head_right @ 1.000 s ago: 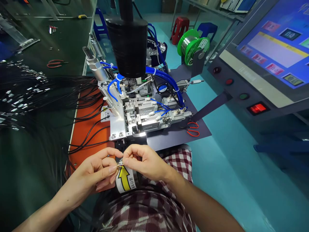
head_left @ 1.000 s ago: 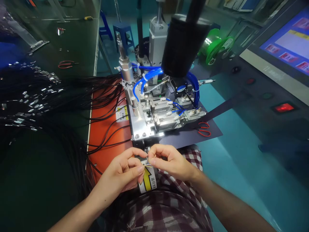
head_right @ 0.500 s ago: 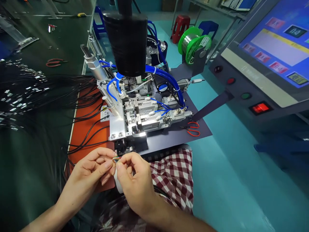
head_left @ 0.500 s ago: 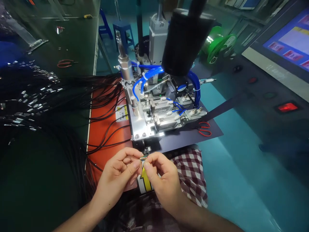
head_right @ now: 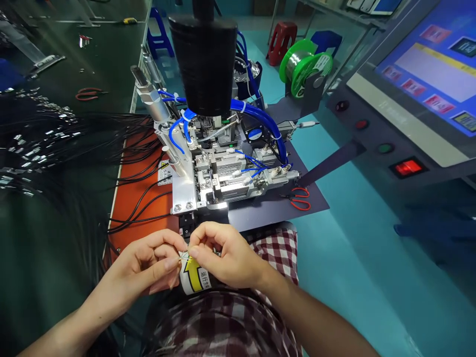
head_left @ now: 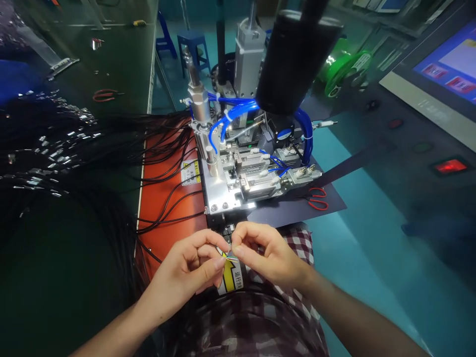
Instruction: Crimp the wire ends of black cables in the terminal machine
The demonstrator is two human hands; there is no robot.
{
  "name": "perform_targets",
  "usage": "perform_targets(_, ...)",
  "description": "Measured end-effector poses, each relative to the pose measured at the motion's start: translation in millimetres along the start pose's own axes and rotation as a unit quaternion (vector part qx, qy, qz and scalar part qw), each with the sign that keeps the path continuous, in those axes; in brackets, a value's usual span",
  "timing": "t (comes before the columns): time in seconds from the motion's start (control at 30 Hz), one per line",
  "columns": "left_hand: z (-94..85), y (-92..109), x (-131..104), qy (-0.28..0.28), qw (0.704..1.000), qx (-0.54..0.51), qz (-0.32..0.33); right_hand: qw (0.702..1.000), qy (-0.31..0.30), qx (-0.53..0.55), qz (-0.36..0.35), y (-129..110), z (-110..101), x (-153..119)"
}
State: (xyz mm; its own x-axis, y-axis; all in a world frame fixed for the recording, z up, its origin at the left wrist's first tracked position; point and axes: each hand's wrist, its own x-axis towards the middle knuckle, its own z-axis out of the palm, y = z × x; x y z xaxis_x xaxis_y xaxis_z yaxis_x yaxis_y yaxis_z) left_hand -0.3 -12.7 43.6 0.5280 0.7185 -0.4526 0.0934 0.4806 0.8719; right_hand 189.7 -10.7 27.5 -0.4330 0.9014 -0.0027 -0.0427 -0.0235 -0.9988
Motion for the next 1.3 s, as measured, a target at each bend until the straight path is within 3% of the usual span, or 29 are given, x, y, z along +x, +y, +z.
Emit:
perform_targets(0.2,1.3,2.0,-1.6,0.015,0.998,0.047,-0.025,0.994,-0.038,-0.091,-0.043,-1.9,-5.8,0.3)
perform_targets(0.43,8.3,1.0,0.8,0.056,0.997,0.036,-0.028,0.991,-0.026,-0.121,-0.052,1.1,-5.6,1.0)
perform_targets(0.73,8.0,-5.1,1.3,0.117,0.991,-0.061,-0.036,0.992,0.103,-0.004,0.068,17.3,17.2,-6.7)
perform_targets(0.97,9.6,-6.1,1.3,0.120,0.986,-0.111,-0.021,0.986,0.161,0.018,0.041,16.1,32.8,-4.4)
perform_targets(1.3,12.7,-10.9,2.0,0.154,0.979,-0.128,-0.041,0.968,0.237,-0.072,0.048,22.3,66.2,-11.3)
